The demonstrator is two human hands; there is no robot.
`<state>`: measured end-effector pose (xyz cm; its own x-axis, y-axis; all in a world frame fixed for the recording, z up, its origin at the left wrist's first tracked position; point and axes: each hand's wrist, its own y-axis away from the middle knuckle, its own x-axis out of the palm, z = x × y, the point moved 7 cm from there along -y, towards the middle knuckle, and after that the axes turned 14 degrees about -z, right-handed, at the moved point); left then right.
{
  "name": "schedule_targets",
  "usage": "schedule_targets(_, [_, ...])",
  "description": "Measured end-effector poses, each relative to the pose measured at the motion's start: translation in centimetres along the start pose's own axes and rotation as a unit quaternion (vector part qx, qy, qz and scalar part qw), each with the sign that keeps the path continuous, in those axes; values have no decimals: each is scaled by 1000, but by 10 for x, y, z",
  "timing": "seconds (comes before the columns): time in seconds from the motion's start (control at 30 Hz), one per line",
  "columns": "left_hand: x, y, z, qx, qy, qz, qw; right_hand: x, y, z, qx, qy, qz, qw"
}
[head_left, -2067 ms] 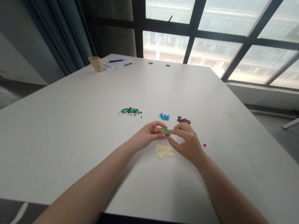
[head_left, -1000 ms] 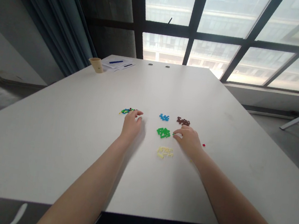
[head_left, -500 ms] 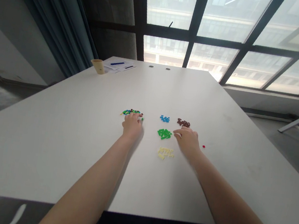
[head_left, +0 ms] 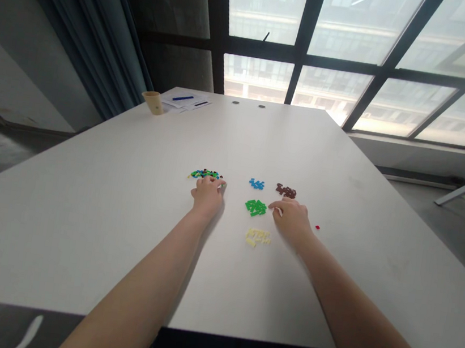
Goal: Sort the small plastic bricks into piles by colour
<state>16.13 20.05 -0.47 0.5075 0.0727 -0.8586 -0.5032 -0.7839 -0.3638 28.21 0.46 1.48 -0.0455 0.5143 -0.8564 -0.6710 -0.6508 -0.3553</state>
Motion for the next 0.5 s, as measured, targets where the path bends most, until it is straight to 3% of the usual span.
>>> schedule_targets(0.17, [0,0,-2,7,-10,5,1000,-11,-5,-10,4,-2,-47,999])
schedule_targets(0.5, [-7,0,-3,14,-33,-20,999,-20,-8,-20,27,1,-65,998])
